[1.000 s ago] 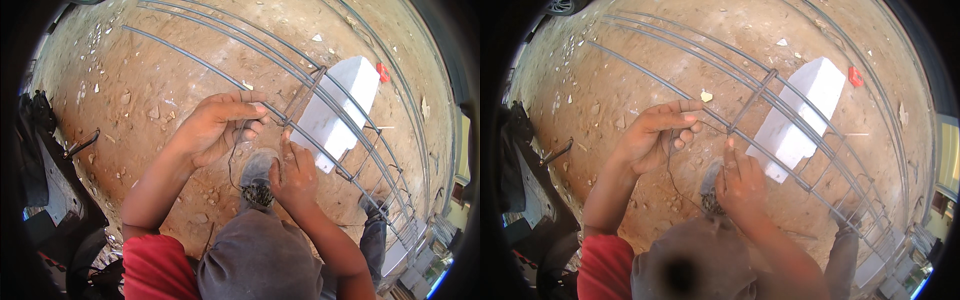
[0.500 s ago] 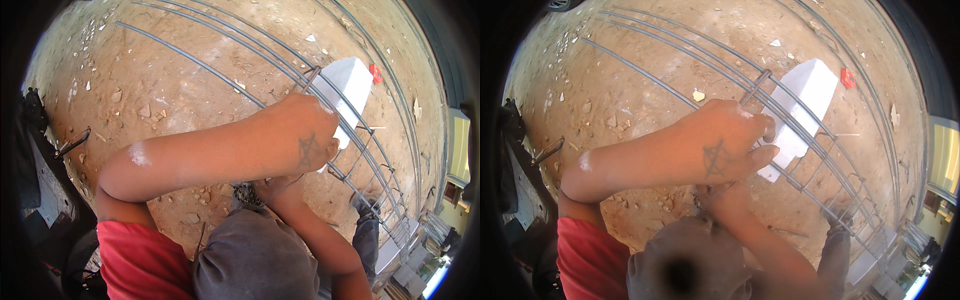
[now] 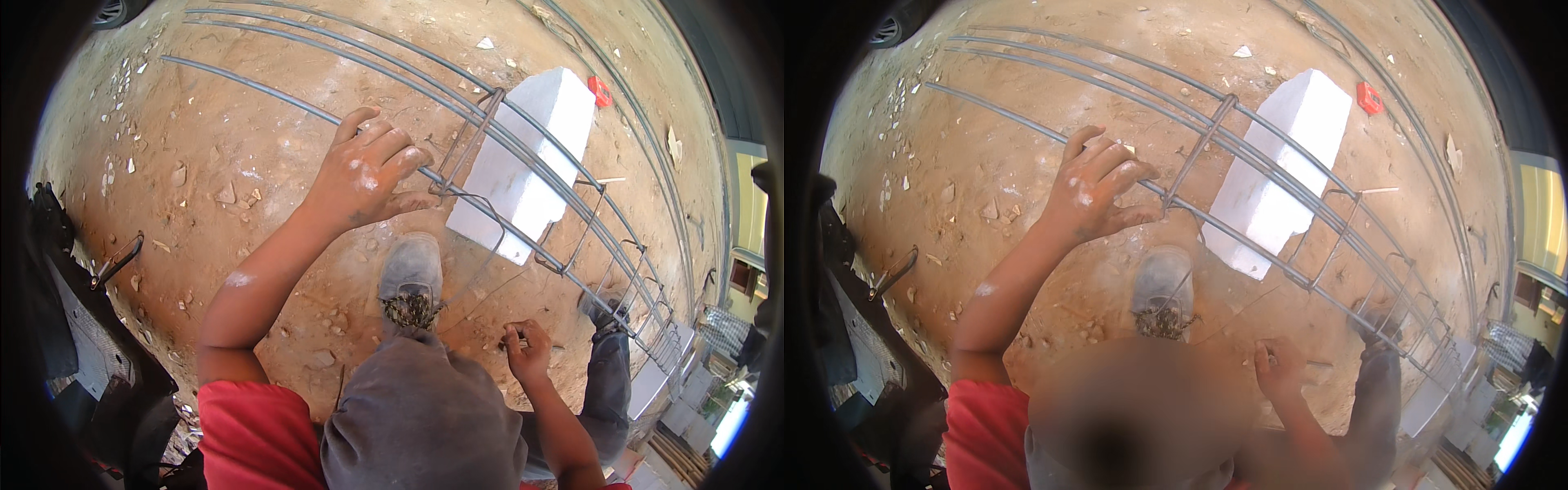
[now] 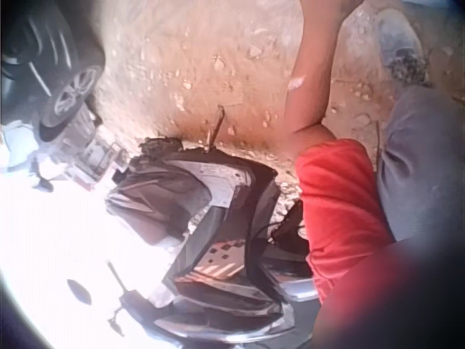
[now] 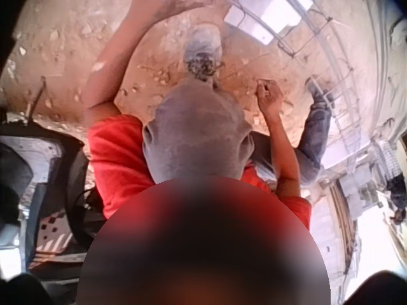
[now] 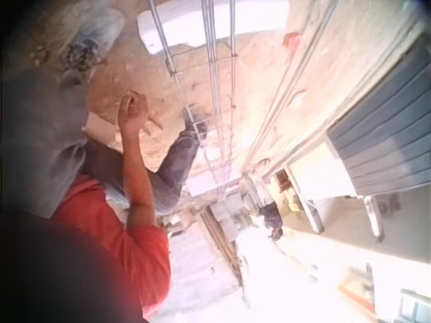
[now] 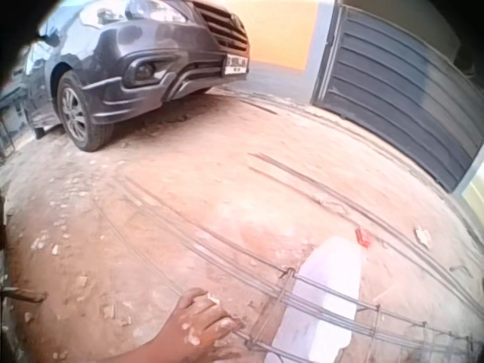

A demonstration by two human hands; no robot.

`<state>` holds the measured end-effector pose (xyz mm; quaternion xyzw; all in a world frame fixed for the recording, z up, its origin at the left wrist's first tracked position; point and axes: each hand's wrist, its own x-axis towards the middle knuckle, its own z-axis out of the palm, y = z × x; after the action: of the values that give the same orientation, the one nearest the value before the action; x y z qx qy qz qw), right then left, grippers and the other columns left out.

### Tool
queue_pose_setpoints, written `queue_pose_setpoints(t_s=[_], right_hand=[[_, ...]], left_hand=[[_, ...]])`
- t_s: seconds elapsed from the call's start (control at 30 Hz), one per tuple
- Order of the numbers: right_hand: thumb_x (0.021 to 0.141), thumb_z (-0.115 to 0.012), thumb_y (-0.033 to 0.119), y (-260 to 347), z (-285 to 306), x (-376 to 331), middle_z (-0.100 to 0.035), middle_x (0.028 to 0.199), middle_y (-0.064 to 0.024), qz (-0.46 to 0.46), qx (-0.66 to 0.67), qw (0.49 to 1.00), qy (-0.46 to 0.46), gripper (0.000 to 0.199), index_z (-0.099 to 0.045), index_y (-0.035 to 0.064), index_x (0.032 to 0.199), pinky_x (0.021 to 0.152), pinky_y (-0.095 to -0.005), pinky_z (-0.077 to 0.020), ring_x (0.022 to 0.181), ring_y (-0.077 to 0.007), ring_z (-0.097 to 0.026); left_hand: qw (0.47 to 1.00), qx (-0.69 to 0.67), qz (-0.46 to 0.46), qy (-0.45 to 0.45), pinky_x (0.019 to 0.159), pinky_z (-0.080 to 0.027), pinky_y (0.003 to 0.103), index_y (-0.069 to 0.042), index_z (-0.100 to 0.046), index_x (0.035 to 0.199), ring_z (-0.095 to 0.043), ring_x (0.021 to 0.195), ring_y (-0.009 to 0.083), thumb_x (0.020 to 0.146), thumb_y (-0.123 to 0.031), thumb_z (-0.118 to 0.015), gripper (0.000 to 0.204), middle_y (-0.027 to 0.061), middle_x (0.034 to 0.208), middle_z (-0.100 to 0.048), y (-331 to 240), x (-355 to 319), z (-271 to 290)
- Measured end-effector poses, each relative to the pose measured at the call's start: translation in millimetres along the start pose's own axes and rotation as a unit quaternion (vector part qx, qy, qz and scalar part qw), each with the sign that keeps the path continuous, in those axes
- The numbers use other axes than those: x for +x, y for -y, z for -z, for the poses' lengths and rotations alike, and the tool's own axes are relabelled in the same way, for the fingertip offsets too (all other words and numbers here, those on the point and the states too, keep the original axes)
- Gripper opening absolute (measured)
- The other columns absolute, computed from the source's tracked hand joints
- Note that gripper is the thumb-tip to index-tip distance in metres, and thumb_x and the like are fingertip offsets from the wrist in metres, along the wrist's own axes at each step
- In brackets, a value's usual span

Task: The person assembles a rebar cage by tying intersecting steel bars with wire using pliers. They repeatedly wrap wire around bar intersections and twist it tight to secure the structure.

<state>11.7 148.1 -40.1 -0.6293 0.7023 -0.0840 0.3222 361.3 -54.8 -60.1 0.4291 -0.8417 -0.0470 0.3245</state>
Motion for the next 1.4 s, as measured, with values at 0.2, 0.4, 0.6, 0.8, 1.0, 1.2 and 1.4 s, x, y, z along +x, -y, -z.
queue_pose_setpoints(t_s=[0.2,0.4,0.6,0.8,1.0,1.2,1.4], right_hand=[[0.077,-0.079,0.037,-91.2,8.9,-43.3,-0.063,0.112,-0.0166,-0.204,-0.214,0.944,0.147,0.044,-0.066,0.0058,0.105,0.082,-0.0454,-0.052,0.1,-0.0356,-0.064],[0.067,-0.085,0.046,-150.8,-13.8,-62.5,-0.051,0.127,-0.0169,-0.25,-0.34,0.887,0.187,0.085,-0.047,0.0056,0.132,0.089,-0.0522,-0.0493,0.116,-0.0378,-0.054],[0.059,-0.089,0.044,-177.4,-15.2,-62.3,-0.054,0.115,-0.0145,-0.173,-0.436,0.876,0.114,0.086,-0.05,0.0064,0.126,0.084,-0.0543,-0.0496,0.109,-0.0338,-0.056],[0.062,-0.085,0.034,-189.8,1.9,-60.2,-0.055,0.109,-0.013,-0.032,-0.426,0.894,0.136,0.066,-0.057,0.0092,0.117,0.078,-0.0508,-0.0509,0.104,-0.0329,-0.057],[0.068,-0.068,0.016,-211.3,8.9,-50.9,-0.057,0.101,-0.0143,0.036,-0.407,0.902,0.137,0.039,-0.059,0.0086,0.104,0.075,-0.0506,-0.0511,0.09,-0.0349,-0.061],[0.066,-0.062,0.01,-209.4,16.9,-34.4,-0.059,0.095,-0.0143,0.066,-0.327,0.926,0.177,0.033,-0.058,0.0079,0.098,0.072,-0.0493,-0.0513,0.083,-0.0383,-0.062],[0.065,-0.061,0.009,-182.2,21.1,-27.5,-0.06,0.102,-0.0147,-0.036,-0.258,0.937,0.233,0.03,-0.063,0.0094,0.095,0.08,-0.0457,-0.0526,0.091,-0.0405,-0.063]], left_hand=[[0.999,-0.02,0.003,-0.038,0.083,-0.035,0.04,-0.017,-0.064,0.089,-0.058,0.084,0.0201,0.06,-0.033,-0.084,0.039,0.0001,0.085,-0.059,-3.6,0.3,-14.0],[0.996,-0.013,-0.007,-0.083,0.076,-0.031,0.04,-0.016,-0.063,0.083,-0.056,0.073,0.0222,0.063,-0.031,-0.078,0.029,0.002,0.078,-0.059,-4.0,0.8,-22.7],[0.998,-0.006,-0.001,-0.067,0.075,-0.03,0.039,-0.016,-0.062,0.08,-0.054,0.07,0.0227,0.065,-0.037,-0.076,0.03,0.0027,0.076,-0.057,-5.2,2.1,-20.0],[0.996,0.002,-0.015,-0.089,0.073,-0.029,0.039,-0.016,-0.062,0.078,-0.052,0.068,0.0225,0.07,-0.042,-0.074,0.029,0.0022,0.072,-0.053,-4.1,3.2,-22.0],[0.996,0.004,-0.008,-0.085,0.074,-0.03,0.039,-0.016,-0.061,0.079,-0.052,0.068,0.022,0.071,-0.043,-0.072,0.03,0.0019,0.072,-0.053,-3.5,0.4,-23.8],[0.994,0.023,-0.015,-0.101,0.075,-0.03,0.04,-0.016,-0.061,0.079,-0.052,0.069,0.0212,0.079,-0.053,-0.068,0.037,0.0013,0.072,-0.053,-2.9,0.6,-26.2],[0.994,0.022,-0.013,-0.104,0.077,-0.03,0.04,-0.016,-0.061,0.08,-0.052,0.07,0.0214,0.079,-0.052,-0.068,0.036,0.0009,0.074,-0.055,-2.9,0.3,-28.0]])
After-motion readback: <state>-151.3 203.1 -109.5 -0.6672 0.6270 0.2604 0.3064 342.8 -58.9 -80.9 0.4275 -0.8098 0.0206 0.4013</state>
